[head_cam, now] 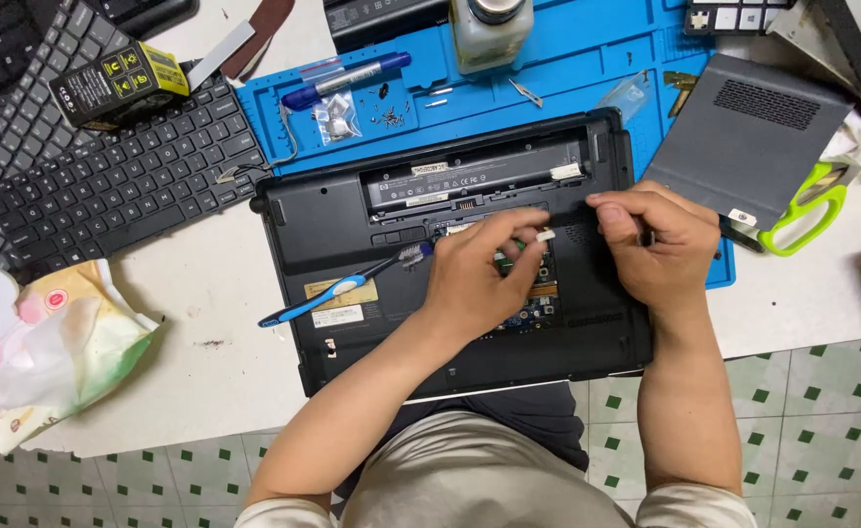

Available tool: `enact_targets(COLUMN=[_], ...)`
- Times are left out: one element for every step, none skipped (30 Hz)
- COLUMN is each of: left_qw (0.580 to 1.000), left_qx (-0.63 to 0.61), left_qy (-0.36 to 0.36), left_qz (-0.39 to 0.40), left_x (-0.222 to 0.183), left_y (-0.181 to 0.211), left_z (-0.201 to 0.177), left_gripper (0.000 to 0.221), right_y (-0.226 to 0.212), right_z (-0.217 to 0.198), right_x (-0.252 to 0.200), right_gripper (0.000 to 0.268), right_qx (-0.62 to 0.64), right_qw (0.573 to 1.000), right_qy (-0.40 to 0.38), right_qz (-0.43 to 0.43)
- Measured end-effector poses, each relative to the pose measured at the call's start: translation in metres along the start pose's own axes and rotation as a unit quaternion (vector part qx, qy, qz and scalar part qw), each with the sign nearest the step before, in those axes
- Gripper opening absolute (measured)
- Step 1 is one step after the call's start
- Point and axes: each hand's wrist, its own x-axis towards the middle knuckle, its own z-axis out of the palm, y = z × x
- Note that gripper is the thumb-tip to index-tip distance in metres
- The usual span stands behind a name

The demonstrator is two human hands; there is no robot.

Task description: The person is performing maintenance on a laptop, including reseating the RAM module, cleaning the battery area with a brush, and reinstalling the battery.

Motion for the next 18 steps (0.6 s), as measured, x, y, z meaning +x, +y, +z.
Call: enact_targets(left_qw=[1.000, 0.999, 0.998, 0.998, 0.996, 0.993, 0.993, 0.993, 0.992, 0.991, 0.992, 0.992, 0.992, 0.991, 0.990, 0.989, 0.986, 0.981], left_qx=[0.000, -0.010, -0.021, -0.021, -0.029, -0.036, -0.036, -0.030, -0.024, -0.023, -0.006, 0.011, 0.012, 0.048, 0.084, 0.084, 0.120, 0.155], left_qy=[-0.001, -0.025, -0.049, -0.050, -0.060, -0.071, -0.070, -0.074, -0.079, -0.079, -0.084, -0.089, -0.090, -0.097, -0.103, -0.104, -0.109, -0.113], left_qz=[0.000, -0.020, -0.043, -0.044, -0.063, -0.082, -0.083, -0.092, -0.101, -0.102, -0.096, -0.089, -0.092, -0.074, -0.054, -0.055, -0.035, -0.015], left_x=[0.000, -0.001, -0.002, 0.000, 0.002, 0.004, 0.004, 0.005, 0.005, 0.006, 0.007, 0.007, 0.008, 0.009, 0.011, 0.010, 0.010, 0.009], left_y=[0.002, 0.005, 0.007, 0.009, 0.011, 0.013, 0.014, 0.014, 0.014, 0.014, 0.013, 0.013, 0.014, 0.016, 0.017, 0.023, 0.029, 0.035], left_z=[-0.002, -0.004, -0.006, -0.008, -0.009, -0.011, -0.012, -0.012, -0.013, -0.013, -0.013, -0.013, -0.013, -0.014, -0.014, -0.015, -0.015, -0.016], left_gripper=[0.022, 0.020, 0.019, 0.019, 0.017, 0.015, 0.015, 0.014, 0.013, 0.013, 0.014, 0.016, 0.016, 0.018, 0.020, 0.020, 0.019, 0.018], right_y=[0.000, 0.000, -0.001, -0.001, -0.002, -0.003, -0.004, -0.005, -0.007, -0.007, -0.007, -0.006, -0.009, -0.012, -0.015, -0.015, -0.015, -0.016], right_z=[0.000, 0.000, 0.001, 0.001, 0.001, 0.002, 0.002, 0.002, 0.002, 0.001, 0.001, 0.000, 0.001, 0.002, 0.003, 0.003, 0.003, 0.003], right_x=[0.001, 0.001, 0.001, 0.000, 0.000, 0.000, 0.001, 0.001, 0.001, 0.001, 0.001, 0.000, 0.001, 0.002, 0.004, 0.004, 0.004, 0.003], right_gripper=[0.013, 0.013, 0.013, 0.013, 0.013, 0.013, 0.013, 0.013, 0.012, 0.012, 0.013, 0.013, 0.013, 0.014, 0.016, 0.016, 0.016, 0.016], right_qx=[0.000, 0.000, 0.001, 0.001, 0.004, 0.006, 0.007, 0.004, 0.002, 0.003, -0.001, -0.004, -0.003, -0.007, -0.010, -0.009, -0.007, -0.004], right_qw=[1.000, 1.000, 1.000, 1.000, 1.000, 1.000, 1.000, 1.000, 1.000, 1.000, 1.000, 1.000, 1.000, 1.000, 1.000, 1.000, 1.000, 1.000], right_qy=[0.001, 0.000, -0.003, -0.002, -0.001, 0.000, -0.001, -0.002, -0.003, -0.003, -0.005, -0.006, -0.007, -0.007, -0.008, -0.008, -0.006, -0.004], right_qz=[0.000, 0.000, 0.002, 0.003, 0.006, 0.008, 0.009, 0.009, 0.009, 0.010, 0.010, 0.010, 0.012, 0.005, -0.003, -0.002, -0.002, -0.002])
